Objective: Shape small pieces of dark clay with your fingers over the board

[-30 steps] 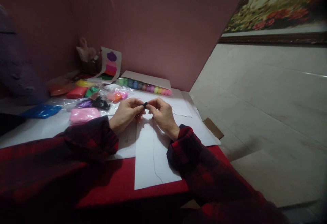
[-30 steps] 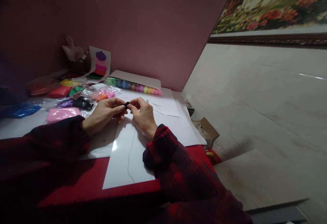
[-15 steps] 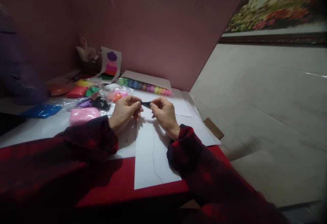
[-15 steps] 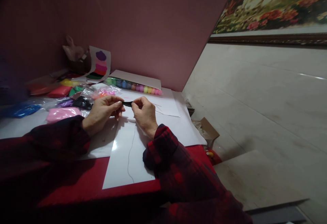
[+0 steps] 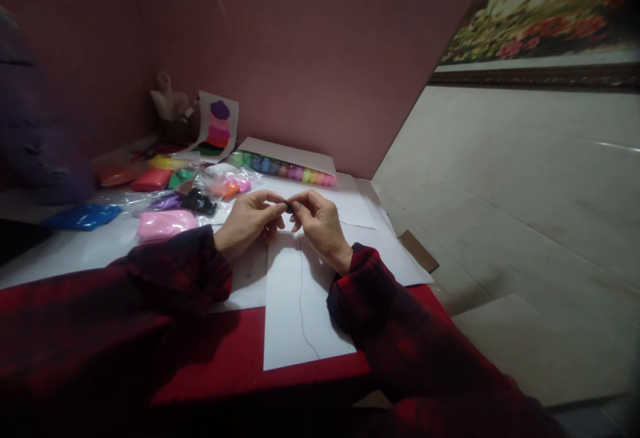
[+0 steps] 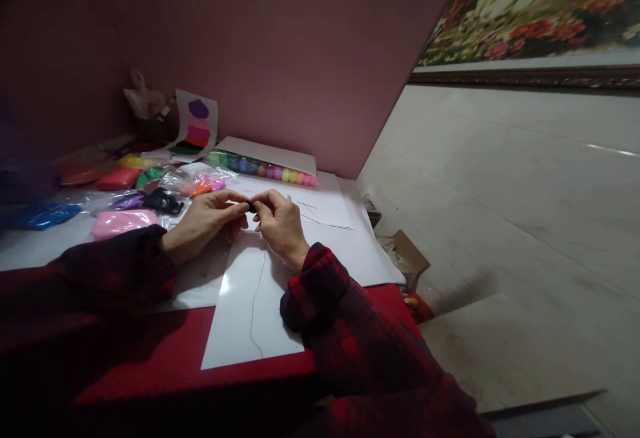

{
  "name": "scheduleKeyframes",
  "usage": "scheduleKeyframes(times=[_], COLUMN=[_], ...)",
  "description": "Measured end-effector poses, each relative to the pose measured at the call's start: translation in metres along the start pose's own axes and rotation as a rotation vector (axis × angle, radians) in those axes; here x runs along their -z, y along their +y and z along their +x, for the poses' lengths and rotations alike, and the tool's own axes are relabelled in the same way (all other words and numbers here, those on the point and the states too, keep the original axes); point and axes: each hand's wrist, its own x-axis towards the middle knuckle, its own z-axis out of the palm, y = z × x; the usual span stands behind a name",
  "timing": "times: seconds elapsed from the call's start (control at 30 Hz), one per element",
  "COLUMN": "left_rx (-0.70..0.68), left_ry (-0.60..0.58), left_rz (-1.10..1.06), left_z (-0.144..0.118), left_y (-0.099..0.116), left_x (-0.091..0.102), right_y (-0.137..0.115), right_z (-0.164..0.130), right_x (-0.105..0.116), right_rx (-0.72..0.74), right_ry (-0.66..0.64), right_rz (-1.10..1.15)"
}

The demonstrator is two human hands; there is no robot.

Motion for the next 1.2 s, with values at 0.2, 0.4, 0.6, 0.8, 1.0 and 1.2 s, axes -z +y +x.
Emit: scheduleKeyframes(times=[0.2, 0.4, 0.6, 0.8, 1.0, 1.2], left_rx=[-0.049, -0.059, -0.044, -0.046, -0.037, -0.044], left_ry=[0.063, 0.057, 0.020, 0.069, -0.052, -0.002], left_rz=[0.036, 0.052, 0.043, 0.069, 0.081, 0.021], left_z=[0.0004, -0.0001, 0.0009, 0.0005, -0.0005, 0.0017], left_y=[0.0020, 0.0030, 0.0022, 0.0029, 0.0025, -0.0003], left_x=[-0.0016, -0.0026, -0.0036, -0.0032, -0.0029, -0.0034], right_y=[0.0015, -0.0006, -0.0012, 0.0006, 0.0010, 0.0027], right_z=[0.0002, -0.0001, 0.0005, 0.0009, 0.0011, 0.0021], right_x=[0.0000, 0.0009, 0.0000, -0.0007, 0.0004, 0.0019], right_rx=[0.029, 0.019, -0.001, -0.006, -0.021, 0.016], right_ry=[-0.019, 0.004, 0.028, 0.032, 0.028, 0.007], right_rz=[0.020, -0.021, 0.016, 0.049, 0.004, -0.065])
